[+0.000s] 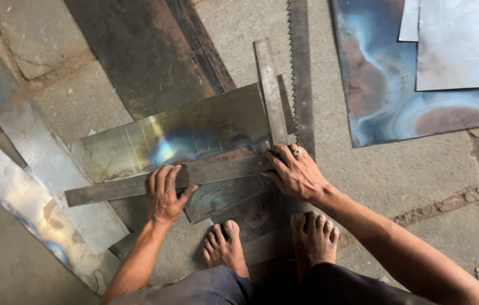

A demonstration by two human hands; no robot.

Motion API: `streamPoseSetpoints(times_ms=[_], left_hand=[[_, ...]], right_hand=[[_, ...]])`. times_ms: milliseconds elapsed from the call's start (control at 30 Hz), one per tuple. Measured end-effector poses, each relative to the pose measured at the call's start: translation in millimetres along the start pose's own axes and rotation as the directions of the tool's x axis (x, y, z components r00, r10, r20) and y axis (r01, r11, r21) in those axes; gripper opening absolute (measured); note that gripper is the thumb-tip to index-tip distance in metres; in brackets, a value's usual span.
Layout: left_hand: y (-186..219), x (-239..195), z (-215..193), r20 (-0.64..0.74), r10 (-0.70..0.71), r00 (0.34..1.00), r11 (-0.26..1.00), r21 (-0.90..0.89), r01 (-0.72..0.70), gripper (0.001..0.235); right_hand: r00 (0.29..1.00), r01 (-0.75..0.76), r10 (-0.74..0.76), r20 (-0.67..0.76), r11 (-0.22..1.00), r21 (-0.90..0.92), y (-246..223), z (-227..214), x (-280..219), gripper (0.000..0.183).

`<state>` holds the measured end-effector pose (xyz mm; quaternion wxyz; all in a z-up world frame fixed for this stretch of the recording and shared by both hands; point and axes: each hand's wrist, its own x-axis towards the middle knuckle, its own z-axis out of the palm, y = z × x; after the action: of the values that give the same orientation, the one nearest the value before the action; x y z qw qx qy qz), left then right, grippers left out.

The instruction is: The person uses a large framing square and a marking tool to draw guidelines on several rectangular metal sheets resting on a stone floor.

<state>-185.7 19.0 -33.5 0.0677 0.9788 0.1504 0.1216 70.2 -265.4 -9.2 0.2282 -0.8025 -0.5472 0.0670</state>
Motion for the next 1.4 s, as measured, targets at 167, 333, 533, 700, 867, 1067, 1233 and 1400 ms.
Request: streamPoseSetpoints(times_ms=[167, 333, 533, 700, 867, 1067, 1233, 1400], left_hand=[[34.3, 63.5, -11.7, -0.058, 0.208, 0.976, 0.960, -0.178, -0.215, 0.084], [140.8, 183.0, 11.2, 0.276, 0.185, 0.943, 0.924, -0.375, -0.071, 0.091], [179.4, 224.2, 14.7, 0.564, 0.038, 0.825, 0.996, -0.088, 0.014, 0.101], [179.6, 236.2, -7.5, 0.792, 0.011, 0.610, 0.990, -0.095, 0.105, 0.087], [176.2, 228.0, 11.9, 0.441, 0.093, 0.893, 0.993, 0.025, -0.115, 0.118], [176.0, 226.0, 5.1, 0.675, 0.044, 0.737, 0.989, -0.135, 0.065, 0.126], [140.7, 178.3, -23.0, 0.420, 0.068, 0.905, 0.909, -0.400, 0.117, 0.106], [92.5, 121.6, -74.6, 0.691, -0.156, 0.705, 0.867, -0.246, 0.433, 0.092]], right_hand=[[0.939, -0.217, 0.247, -0.239, 0.965, 0.145, 2.5, -11.1, -25.2, 0.051], [0.874, -0.441, 0.481, -0.064, 0.842, 0.313, 36.3, -31.9, 15.0, 0.029], [0.884, -0.458, 0.468, 0.013, 0.858, 0.232, 43.6, -37.4, 56.2, 0.041], [0.925, -0.366, 0.377, -0.054, 0.919, 0.149, 74.5, -30.0, 124.8, 0.048], [0.930, -0.350, 0.342, 0.133, 0.936, 0.039, 42.6, -32.2, 55.6, 0.056], [0.814, -0.573, 0.575, 0.084, 0.770, 0.281, 16.1, -35.6, 0.7, 0.045], [0.624, -0.687, 0.773, 0.116, 0.472, 0.553, 9.3, -25.3, -1.6, 0.027], [0.591, -0.478, 0.570, 0.570, -0.322, 0.817, 15.7, -35.6, -0.6, 0.026]])
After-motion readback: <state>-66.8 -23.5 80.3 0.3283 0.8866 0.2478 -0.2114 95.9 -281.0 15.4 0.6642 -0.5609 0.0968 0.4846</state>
